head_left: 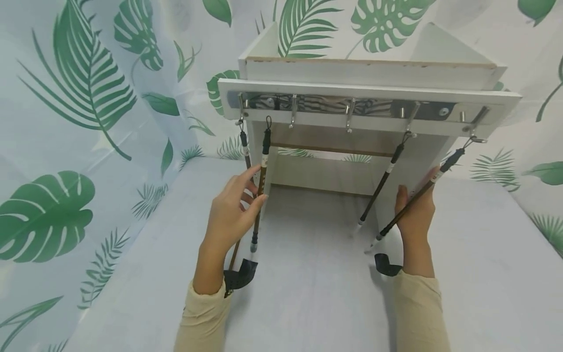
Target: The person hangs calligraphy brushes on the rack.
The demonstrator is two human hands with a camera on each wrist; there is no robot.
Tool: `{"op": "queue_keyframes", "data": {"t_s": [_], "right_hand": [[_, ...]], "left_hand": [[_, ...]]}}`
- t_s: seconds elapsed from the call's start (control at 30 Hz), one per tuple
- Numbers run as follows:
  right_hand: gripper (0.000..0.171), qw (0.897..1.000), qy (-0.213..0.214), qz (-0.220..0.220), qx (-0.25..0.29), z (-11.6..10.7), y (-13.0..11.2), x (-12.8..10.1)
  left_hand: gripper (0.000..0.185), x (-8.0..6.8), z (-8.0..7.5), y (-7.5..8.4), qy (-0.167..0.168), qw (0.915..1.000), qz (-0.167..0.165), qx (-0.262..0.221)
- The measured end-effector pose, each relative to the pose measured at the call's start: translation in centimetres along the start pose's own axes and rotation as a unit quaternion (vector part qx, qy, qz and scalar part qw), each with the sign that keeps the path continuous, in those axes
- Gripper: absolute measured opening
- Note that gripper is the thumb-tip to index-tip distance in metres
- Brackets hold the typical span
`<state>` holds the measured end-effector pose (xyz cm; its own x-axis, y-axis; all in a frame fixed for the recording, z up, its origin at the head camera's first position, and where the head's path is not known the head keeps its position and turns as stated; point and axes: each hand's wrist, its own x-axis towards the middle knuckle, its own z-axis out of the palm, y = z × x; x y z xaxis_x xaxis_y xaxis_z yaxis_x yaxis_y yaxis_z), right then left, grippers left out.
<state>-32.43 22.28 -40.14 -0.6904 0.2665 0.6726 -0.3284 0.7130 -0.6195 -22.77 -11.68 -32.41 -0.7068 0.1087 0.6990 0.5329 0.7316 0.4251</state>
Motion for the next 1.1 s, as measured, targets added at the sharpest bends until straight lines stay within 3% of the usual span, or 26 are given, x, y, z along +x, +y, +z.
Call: {"op": "queue_keyframes", "data": {"t_s": [0.23, 0.5, 1.1], "right_hand": [[0.063, 1.000, -0.007, 0.005, 0.015, 0.1, 0.3, -0.4], [0.064, 1.000, 0.011, -0.015, 0.014, -0.1, 0.1, -0.2], [0.064, 1.000, 0.008, -0.007, 0.013, -0.1, -0.1, 0.0]], "left_hand": [[0.054, 0.0, 0.7, 1.0, -0.001, 0.9995, -0.005, -0.030], [0.055, -0.3, 1.2, 1.5, -0.015, 0.9995, 0.005, -0.027], [0.053, 0.0, 2.1, 1.5, -0.018, 0.9994, 0.011, -0.028]]}}
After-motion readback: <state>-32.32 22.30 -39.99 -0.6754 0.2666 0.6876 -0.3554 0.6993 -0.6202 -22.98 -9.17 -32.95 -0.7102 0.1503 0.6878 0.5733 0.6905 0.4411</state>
